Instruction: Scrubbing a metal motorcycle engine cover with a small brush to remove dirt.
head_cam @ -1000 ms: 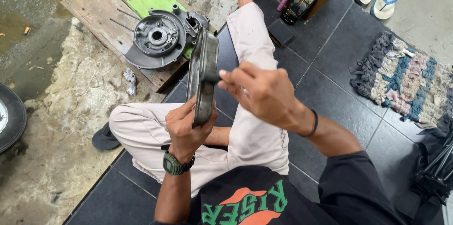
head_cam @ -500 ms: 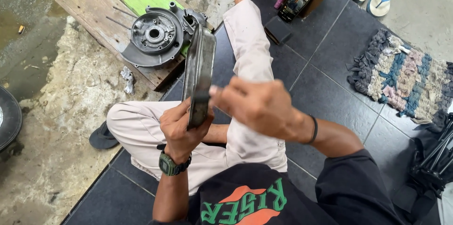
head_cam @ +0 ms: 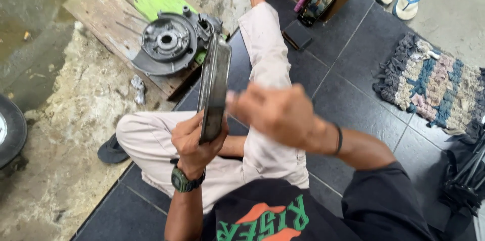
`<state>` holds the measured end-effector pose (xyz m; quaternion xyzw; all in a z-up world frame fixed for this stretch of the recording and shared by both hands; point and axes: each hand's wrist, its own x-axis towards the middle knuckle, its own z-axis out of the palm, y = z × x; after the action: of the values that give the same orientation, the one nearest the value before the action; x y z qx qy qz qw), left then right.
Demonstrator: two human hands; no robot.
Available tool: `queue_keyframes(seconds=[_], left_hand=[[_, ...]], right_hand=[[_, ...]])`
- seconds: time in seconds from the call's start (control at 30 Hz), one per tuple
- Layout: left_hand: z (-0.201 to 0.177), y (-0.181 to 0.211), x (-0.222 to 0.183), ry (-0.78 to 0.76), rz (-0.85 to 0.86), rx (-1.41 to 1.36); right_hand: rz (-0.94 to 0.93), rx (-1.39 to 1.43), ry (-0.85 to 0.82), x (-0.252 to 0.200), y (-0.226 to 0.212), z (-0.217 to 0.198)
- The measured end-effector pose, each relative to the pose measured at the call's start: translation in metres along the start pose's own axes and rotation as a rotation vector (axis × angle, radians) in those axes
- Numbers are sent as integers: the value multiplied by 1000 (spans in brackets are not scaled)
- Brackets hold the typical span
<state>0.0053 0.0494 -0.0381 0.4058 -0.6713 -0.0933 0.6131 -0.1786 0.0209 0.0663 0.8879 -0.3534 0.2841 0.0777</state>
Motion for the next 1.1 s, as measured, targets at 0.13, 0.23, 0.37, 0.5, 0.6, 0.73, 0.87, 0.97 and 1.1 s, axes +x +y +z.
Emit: queue_keyframes(seconds=[0.13, 0.23, 0.37, 0.5, 0.6, 0.73, 0.87, 0.97, 1.1], left_hand=[[0, -7, -9, 12, 38, -64], [4, -5, -14, 33, 36, 71], [4, -14, -17, 35, 37, 62], [5, -12, -20, 48, 35, 71], [8, -11, -23, 27, 17, 49], [9, -18, -22, 57, 58, 18], [7, -11, -26, 55, 42, 23], [5, -12, -23, 40, 72, 18], [3, -20, -22, 36, 81, -66]], right_hand=[[-20, 139, -66, -7, -13, -6], [26, 42, 1, -1, 9, -1], [7, 26, 2, -4, -8, -4], [-29, 80, -36, -3, -6, -8], [31, 46, 24, 9, 19, -7], [-20, -8, -9, 0, -8, -14], [0, -9, -35, 0, 9, -7], [-17, -63, 10, -3, 12, -2], [-62, 39, -50, -7, -21, -13]])
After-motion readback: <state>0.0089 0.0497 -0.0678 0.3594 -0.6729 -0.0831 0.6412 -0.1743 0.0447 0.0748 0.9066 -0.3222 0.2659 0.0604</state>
